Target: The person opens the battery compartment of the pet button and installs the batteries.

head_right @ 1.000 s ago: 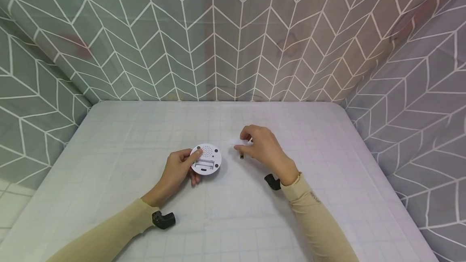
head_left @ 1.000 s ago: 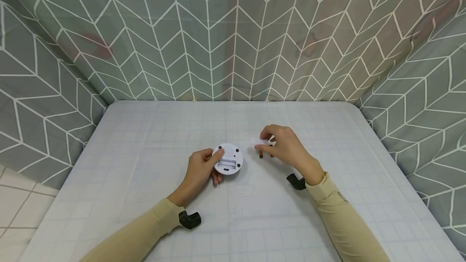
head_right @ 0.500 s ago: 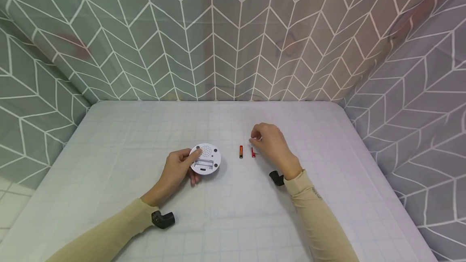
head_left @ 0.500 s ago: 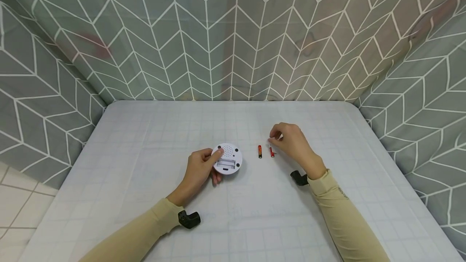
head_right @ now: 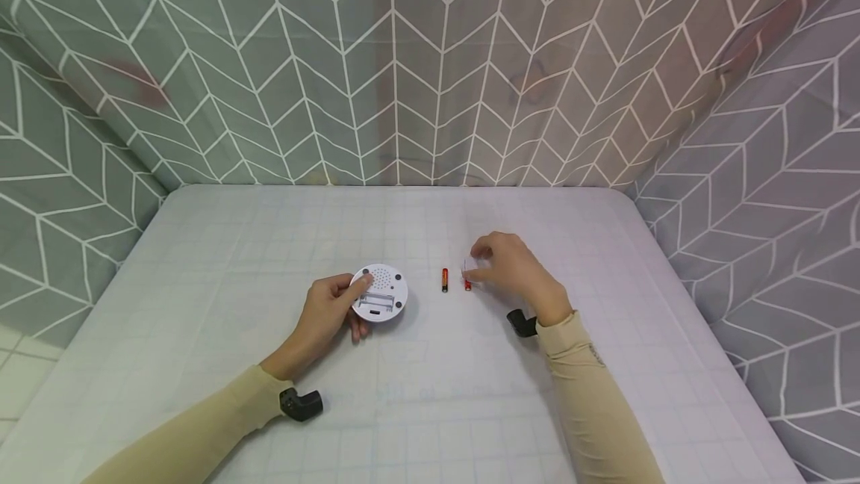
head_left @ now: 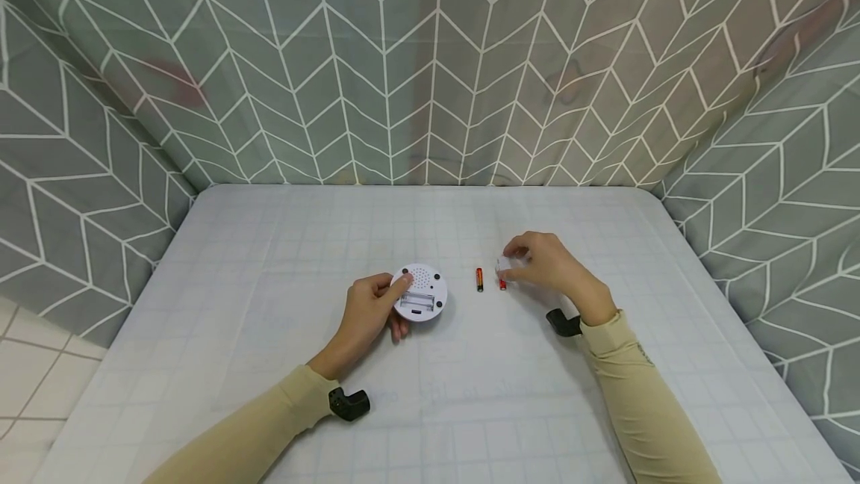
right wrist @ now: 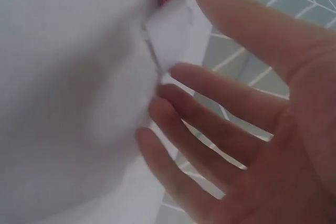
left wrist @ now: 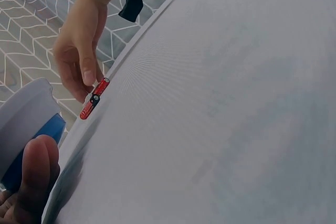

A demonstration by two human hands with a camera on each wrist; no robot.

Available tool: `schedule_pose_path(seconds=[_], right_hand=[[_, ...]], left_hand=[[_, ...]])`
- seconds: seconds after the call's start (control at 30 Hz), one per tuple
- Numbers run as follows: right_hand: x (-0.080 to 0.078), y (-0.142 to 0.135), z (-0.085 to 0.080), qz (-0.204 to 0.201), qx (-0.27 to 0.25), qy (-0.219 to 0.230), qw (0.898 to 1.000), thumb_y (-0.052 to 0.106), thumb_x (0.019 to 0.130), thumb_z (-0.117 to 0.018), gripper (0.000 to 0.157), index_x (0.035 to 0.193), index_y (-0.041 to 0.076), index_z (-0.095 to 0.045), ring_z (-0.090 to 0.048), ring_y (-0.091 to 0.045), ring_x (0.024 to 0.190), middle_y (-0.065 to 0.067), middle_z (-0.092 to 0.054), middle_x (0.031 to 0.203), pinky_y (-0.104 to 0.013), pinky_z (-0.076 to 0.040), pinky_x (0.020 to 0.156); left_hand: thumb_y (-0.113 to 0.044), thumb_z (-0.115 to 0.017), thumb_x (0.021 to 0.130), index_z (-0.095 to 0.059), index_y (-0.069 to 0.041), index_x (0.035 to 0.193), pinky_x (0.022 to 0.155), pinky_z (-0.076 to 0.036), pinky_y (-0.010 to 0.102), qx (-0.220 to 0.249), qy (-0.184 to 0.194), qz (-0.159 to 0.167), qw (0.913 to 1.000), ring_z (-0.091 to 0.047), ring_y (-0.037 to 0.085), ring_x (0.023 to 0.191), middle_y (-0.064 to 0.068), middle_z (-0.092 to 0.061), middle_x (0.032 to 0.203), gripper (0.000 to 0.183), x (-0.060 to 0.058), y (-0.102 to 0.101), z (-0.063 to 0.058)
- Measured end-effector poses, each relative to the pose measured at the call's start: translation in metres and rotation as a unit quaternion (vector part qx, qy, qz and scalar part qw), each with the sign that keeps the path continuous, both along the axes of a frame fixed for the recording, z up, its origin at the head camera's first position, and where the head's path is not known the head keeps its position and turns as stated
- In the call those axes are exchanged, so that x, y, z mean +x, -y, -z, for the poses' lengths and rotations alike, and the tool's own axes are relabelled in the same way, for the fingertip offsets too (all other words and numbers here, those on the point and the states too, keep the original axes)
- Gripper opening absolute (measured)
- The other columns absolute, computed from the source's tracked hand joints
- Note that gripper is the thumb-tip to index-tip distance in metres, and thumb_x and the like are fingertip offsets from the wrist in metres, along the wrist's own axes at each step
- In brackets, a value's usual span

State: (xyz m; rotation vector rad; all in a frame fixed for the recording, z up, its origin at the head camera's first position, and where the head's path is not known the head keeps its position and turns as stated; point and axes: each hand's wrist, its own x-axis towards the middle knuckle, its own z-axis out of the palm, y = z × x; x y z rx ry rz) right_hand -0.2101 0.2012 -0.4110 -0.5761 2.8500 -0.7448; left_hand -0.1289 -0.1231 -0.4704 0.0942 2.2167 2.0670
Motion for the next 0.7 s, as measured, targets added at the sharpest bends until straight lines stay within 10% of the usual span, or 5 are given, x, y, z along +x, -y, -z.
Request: schedule_pose_path(seconds=[0.37, 0.7], right_hand=[[-0.0020, -0.0058, 0.0014, -0.056, 0.010, -0.009, 0.998, 0.013, 0.075, -0.096, 0.050, 0.117, -0.002, -0.074, -0.066, -0.035, 0.105, -0.016, -0.071, 0.112, -0.049, -0.055, 0.094], [-0.0024, -0.0108, 0.0003, -0.024, 0.032, -0.010, 0.999, 0.009, 0.081, -0.091, 0.048, 0.122, -0.006, -0.071, -0.067, -0.036, 0.109, -0.019, -0.073, 0.114, -0.052, -0.055, 0.097]], left_hand=[[-0.044, -0.069, 0.103, -0.066, -0.001, 0.091, 0.040, -0.055, 0.038, 0.006, 0.000, 0.003, 1.0000, -0.062, 0.027, 0.040, 0.018, -0.067, 0.059, 0.045, 0.0006, 0.0004, 0.0003], [-0.044, -0.069, 0.103, -0.065, 0.000, 0.087, 0.038, -0.055, 0.041, 0.010, -0.006, 0.001, 0.9999, -0.061, 0.025, 0.038, 0.019, -0.066, 0.056, 0.047, 0.0007, -0.0005, 0.0007]])
